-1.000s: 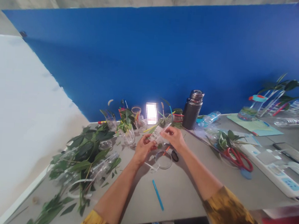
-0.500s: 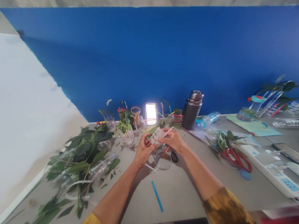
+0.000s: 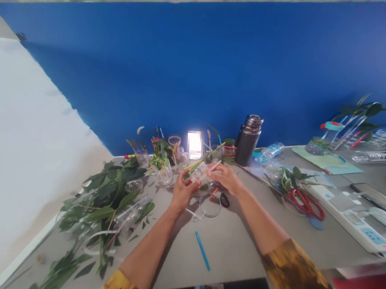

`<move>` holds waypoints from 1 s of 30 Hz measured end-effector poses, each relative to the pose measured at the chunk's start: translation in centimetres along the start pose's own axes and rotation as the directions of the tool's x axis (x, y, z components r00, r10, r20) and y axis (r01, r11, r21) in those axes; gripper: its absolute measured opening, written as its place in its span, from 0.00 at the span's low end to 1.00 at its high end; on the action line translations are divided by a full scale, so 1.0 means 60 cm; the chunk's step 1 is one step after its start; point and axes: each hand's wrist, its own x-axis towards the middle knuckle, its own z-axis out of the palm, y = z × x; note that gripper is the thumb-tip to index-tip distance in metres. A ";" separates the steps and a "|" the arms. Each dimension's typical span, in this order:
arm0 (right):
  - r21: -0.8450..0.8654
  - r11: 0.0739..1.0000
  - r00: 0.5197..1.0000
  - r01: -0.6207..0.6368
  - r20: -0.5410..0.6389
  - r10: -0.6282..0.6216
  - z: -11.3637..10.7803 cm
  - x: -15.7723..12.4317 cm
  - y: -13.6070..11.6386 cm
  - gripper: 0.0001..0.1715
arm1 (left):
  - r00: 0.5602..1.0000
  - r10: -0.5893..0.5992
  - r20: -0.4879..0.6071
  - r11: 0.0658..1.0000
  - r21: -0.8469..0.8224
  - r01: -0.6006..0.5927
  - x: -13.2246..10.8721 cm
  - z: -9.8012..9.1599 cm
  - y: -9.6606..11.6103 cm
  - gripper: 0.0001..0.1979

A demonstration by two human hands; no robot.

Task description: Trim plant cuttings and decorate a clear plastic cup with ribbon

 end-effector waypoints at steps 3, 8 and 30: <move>-0.011 0.999 0.999 0.032 -0.042 -0.033 -0.001 0.004 0.010 0.18 | 1.000 -0.014 0.012 1.000 0.001 0.014 0.000 0.002 -0.001 0.43; -0.013 0.998 0.996 0.055 -0.075 -0.055 0.002 0.007 0.018 0.18 | 0.997 -0.060 0.038 0.993 -0.102 0.063 -0.001 0.009 -0.005 0.49; -0.008 0.999 0.998 0.042 -0.053 -0.043 -0.005 -0.003 -0.014 0.23 | 0.991 -0.124 0.045 0.971 -0.199 0.131 0.004 0.002 -0.006 0.37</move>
